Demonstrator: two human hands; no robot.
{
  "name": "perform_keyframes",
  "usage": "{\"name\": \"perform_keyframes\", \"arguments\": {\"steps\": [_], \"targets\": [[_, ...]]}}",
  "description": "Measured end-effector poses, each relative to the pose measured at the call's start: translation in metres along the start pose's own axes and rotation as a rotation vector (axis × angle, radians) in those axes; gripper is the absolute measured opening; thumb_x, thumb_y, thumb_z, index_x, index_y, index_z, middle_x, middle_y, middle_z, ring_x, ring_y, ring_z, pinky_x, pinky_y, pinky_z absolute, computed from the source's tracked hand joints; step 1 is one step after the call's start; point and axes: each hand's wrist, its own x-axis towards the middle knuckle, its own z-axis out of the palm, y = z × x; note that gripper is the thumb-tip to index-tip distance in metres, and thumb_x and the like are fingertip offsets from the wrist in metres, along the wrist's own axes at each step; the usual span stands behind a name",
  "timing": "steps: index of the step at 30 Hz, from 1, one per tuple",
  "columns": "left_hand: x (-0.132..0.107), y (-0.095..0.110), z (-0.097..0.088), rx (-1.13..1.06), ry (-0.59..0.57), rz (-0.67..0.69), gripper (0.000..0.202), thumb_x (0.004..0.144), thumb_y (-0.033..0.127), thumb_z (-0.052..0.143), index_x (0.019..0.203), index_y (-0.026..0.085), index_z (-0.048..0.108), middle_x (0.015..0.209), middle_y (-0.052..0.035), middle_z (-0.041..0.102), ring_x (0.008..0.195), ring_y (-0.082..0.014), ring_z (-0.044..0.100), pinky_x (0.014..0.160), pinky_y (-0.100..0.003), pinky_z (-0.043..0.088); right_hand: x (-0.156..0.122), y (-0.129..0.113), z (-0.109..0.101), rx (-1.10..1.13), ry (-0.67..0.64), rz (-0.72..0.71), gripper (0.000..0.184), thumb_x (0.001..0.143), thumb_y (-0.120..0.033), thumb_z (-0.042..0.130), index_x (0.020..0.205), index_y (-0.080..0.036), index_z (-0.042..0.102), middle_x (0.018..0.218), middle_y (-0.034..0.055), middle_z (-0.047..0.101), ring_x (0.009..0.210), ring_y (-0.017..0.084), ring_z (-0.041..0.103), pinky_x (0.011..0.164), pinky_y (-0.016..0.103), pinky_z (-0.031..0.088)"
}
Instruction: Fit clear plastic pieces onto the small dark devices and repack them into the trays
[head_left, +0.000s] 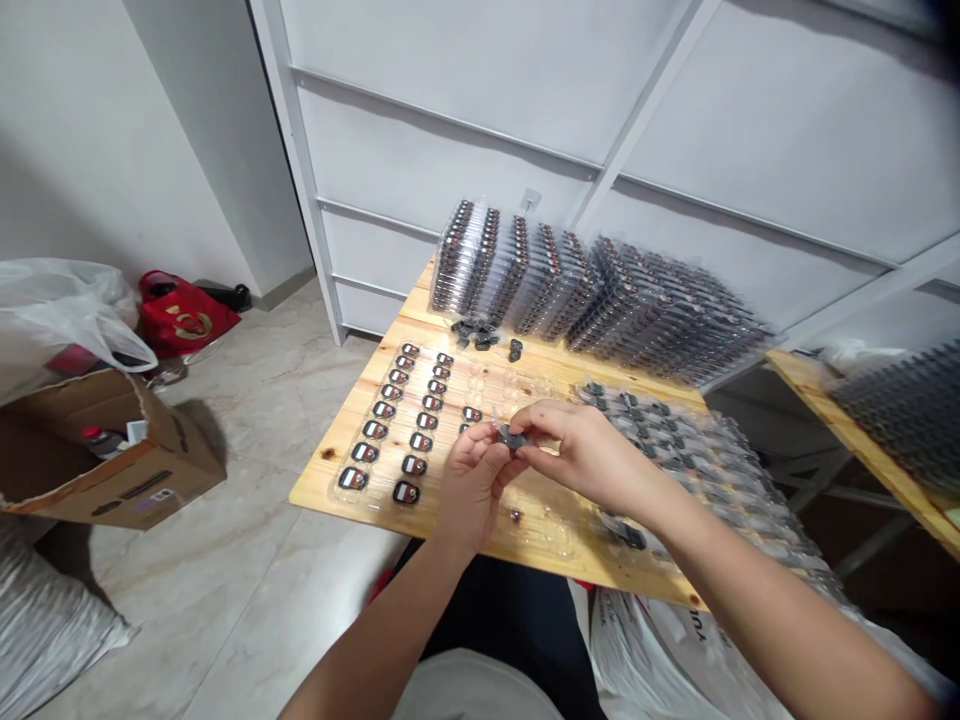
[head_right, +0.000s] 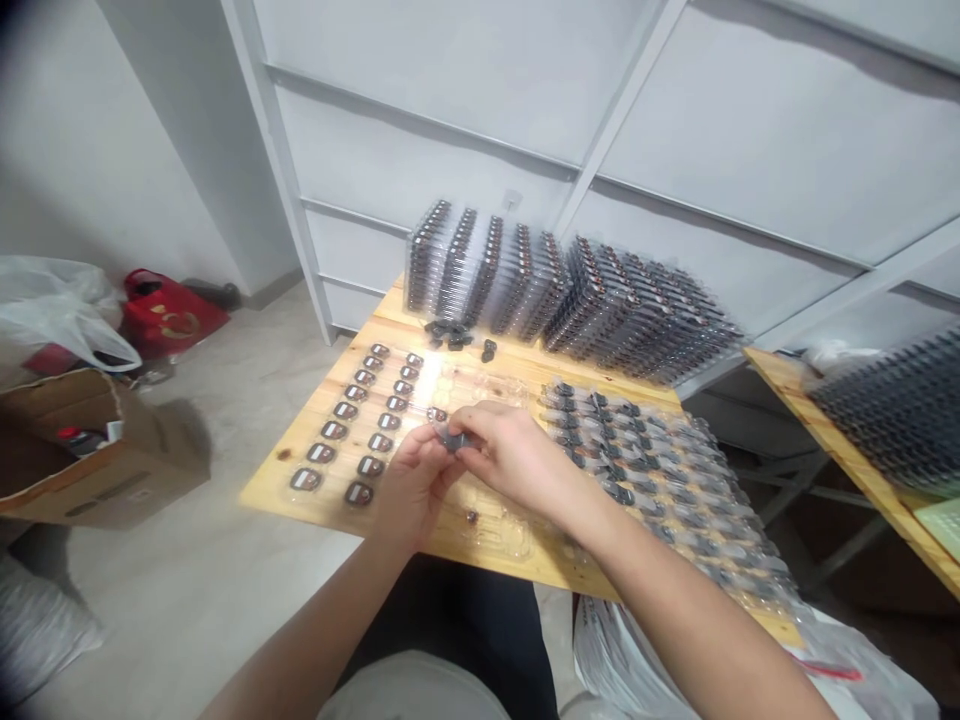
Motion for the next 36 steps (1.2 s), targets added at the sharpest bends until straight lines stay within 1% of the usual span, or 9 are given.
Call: {"name": "perform_keyframes", "arguments": {"steps": [4, 10, 14, 20, 24, 27, 31, 33, 36], "targets": [[0.0, 0.0, 0.001, 0.014, -0.006, -0.011, 0.036, 0.064, 0.02, 0.072, 0.095, 0.013, 0.055, 0.09, -0.005, 0.063, 0.082, -0.0129, 0.06, 0.078, -0.026, 0.049, 0.0, 0.0, -0.002, 0.008, 0.004, 0.017, 0.014, 0.076, -0.01, 0.055, 0.088, -0.015, 0.059, 0.084, 0.0029, 0.059, 0.077, 0.012, 0.054, 0.069, 0.02, 0.04], [0.002, -0.002, 0.001, 0.006, 0.0, 0.008, 0.036, 0.063, 0.018, 0.072, 0.094, 0.013, 0.053, 0.09, -0.0053, 0.063, 0.082, -0.0126, 0.06, 0.076, -0.025, 0.049, 0.001, 0.0, -0.002, -0.025, -0.006, 0.0, 0.011, 0.077, -0.013, 0.054, 0.086, -0.014, 0.06, 0.081, 0.0041, 0.059, 0.074, 0.012, 0.054, 0.066, 0.02, 0.039], [0.001, -0.002, 0.001, 0.015, -0.011, 0.011, 0.037, 0.062, 0.019, 0.073, 0.093, 0.014, 0.052, 0.091, -0.0049, 0.063, 0.083, -0.0135, 0.06, 0.077, -0.026, 0.049, 0.0, 0.0, -0.003, -0.016, 0.011, -0.024, 0.012, 0.076, -0.01, 0.056, 0.087, -0.014, 0.059, 0.083, 0.003, 0.059, 0.075, 0.011, 0.053, 0.067, 0.019, 0.039], [-0.001, -0.001, 0.001, 0.039, -0.036, 0.033, 0.032, 0.065, 0.018, 0.071, 0.091, 0.015, 0.052, 0.084, -0.0026, 0.063, 0.077, -0.0113, 0.06, 0.077, -0.027, 0.049, -0.004, -0.003, -0.004, -0.021, 0.034, -0.038, 0.012, 0.076, -0.01, 0.056, 0.087, -0.014, 0.058, 0.084, 0.0022, 0.058, 0.077, 0.011, 0.053, 0.069, 0.02, 0.039], [-0.002, -0.001, 0.003, 0.041, -0.056, 0.046, 0.032, 0.066, 0.018, 0.07, 0.092, 0.014, 0.051, 0.084, -0.0034, 0.063, 0.079, -0.0126, 0.06, 0.078, -0.029, 0.049, -0.005, -0.004, -0.006, -0.005, 0.023, -0.01, 0.013, 0.077, -0.011, 0.054, 0.088, -0.015, 0.058, 0.084, 0.0022, 0.058, 0.077, 0.011, 0.053, 0.068, 0.02, 0.04], [-0.003, -0.002, 0.004, 0.024, -0.049, 0.04, 0.033, 0.066, 0.018, 0.07, 0.092, 0.014, 0.051, 0.086, -0.0039, 0.062, 0.08, -0.0128, 0.06, 0.077, -0.026, 0.049, -0.007, -0.003, -0.006, 0.011, 0.021, -0.006, 0.015, 0.076, -0.011, 0.053, 0.09, -0.015, 0.058, 0.085, 0.0024, 0.058, 0.078, 0.011, 0.054, 0.07, 0.021, 0.042], [-0.003, -0.004, 0.002, 0.019, -0.056, 0.033, 0.034, 0.065, 0.018, 0.071, 0.092, 0.014, 0.051, 0.082, -0.0025, 0.062, 0.072, -0.0099, 0.06, 0.072, -0.023, 0.05, -0.009, -0.002, -0.003, 0.035, 0.033, -0.007, 0.015, 0.077, -0.011, 0.051, 0.09, -0.016, 0.057, 0.087, 0.0026, 0.058, 0.078, 0.011, 0.055, 0.071, 0.021, 0.044], [-0.003, -0.005, 0.001, 0.015, -0.053, 0.03, 0.034, 0.064, 0.018, 0.071, 0.092, 0.015, 0.051, 0.081, -0.0023, 0.062, 0.07, -0.0097, 0.06, 0.072, -0.023, 0.05, -0.01, -0.001, -0.001, 0.06, 0.048, -0.012, 0.015, 0.077, -0.012, 0.051, 0.091, -0.015, 0.057, 0.088, 0.003, 0.059, 0.079, 0.011, 0.056, 0.071, 0.02, 0.046], [-0.003, -0.007, -0.001, -0.009, -0.051, 0.031, 0.035, 0.063, 0.019, 0.072, 0.091, 0.015, 0.051, 0.083, -0.0024, 0.062, 0.073, -0.0111, 0.06, 0.074, -0.026, 0.05, -0.011, 0.0, 0.0, 0.09, 0.057, -0.022, 0.014, 0.078, -0.013, 0.05, 0.091, -0.015, 0.056, 0.088, 0.0035, 0.059, 0.078, 0.01, 0.057, 0.07, 0.019, 0.047]]}}
